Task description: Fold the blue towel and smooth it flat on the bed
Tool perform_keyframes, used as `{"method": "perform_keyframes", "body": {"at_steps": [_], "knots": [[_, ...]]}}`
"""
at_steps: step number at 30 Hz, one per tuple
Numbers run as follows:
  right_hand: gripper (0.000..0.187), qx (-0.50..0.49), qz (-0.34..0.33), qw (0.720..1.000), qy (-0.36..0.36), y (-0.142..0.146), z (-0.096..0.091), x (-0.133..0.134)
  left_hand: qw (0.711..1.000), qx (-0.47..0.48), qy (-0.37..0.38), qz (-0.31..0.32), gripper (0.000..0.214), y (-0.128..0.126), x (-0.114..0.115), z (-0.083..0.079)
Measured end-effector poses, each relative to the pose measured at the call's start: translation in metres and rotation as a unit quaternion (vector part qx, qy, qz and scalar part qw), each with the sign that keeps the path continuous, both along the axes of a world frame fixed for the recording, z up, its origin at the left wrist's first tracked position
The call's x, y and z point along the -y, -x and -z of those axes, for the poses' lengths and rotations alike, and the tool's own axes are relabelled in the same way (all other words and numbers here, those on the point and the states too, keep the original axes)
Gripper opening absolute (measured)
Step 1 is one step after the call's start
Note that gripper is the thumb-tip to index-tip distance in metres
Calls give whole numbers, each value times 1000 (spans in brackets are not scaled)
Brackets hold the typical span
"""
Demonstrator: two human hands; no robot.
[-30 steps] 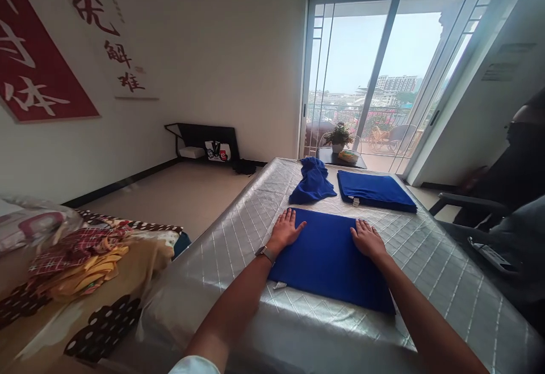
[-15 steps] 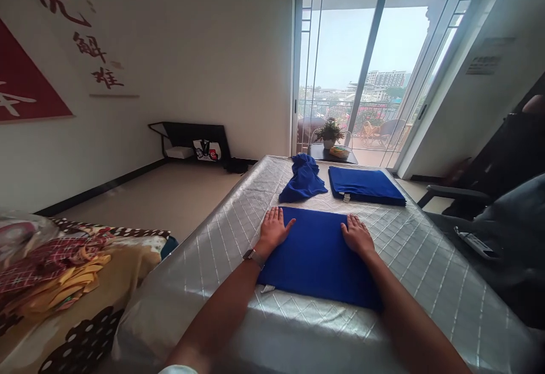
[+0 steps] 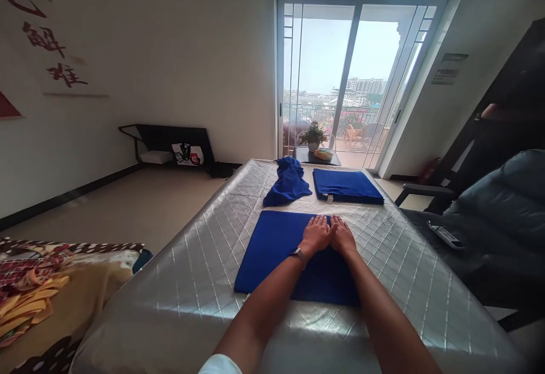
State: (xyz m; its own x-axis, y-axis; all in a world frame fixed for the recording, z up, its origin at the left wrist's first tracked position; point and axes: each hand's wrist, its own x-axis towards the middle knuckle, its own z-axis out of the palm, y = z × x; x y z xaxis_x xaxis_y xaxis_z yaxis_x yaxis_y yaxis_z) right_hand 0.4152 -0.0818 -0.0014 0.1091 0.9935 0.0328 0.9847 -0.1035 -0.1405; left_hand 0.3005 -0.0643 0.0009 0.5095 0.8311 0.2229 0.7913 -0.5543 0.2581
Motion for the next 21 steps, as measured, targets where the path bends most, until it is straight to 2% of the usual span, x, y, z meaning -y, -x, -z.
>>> {"method": "perform_keyframes", "body": {"at_steps": [2,4,11,14,17,21], "knots": [[65,0,2,1000,2,0,0,-1,1000,-1,16,-13,78,7,-4,5],[66,-3,5,1000,3,1,-1,-1,1000,-7,20,-23,79,27,-10,8],[67,-14,13,1000,3,3,-3,-2,986,-42,60,-149,84,153,-28,4],[67,-9,13,1000,-1,4,-6,-1,976,-42,70,-202,86,191,-28,4],[65,1,14,1000,-17,6,-10,2,973,-33,61,-218,88,202,-25,6],[61,42,2,997,-68,8,-12,12,974,-26,49,-220,87,197,-24,7]]}}
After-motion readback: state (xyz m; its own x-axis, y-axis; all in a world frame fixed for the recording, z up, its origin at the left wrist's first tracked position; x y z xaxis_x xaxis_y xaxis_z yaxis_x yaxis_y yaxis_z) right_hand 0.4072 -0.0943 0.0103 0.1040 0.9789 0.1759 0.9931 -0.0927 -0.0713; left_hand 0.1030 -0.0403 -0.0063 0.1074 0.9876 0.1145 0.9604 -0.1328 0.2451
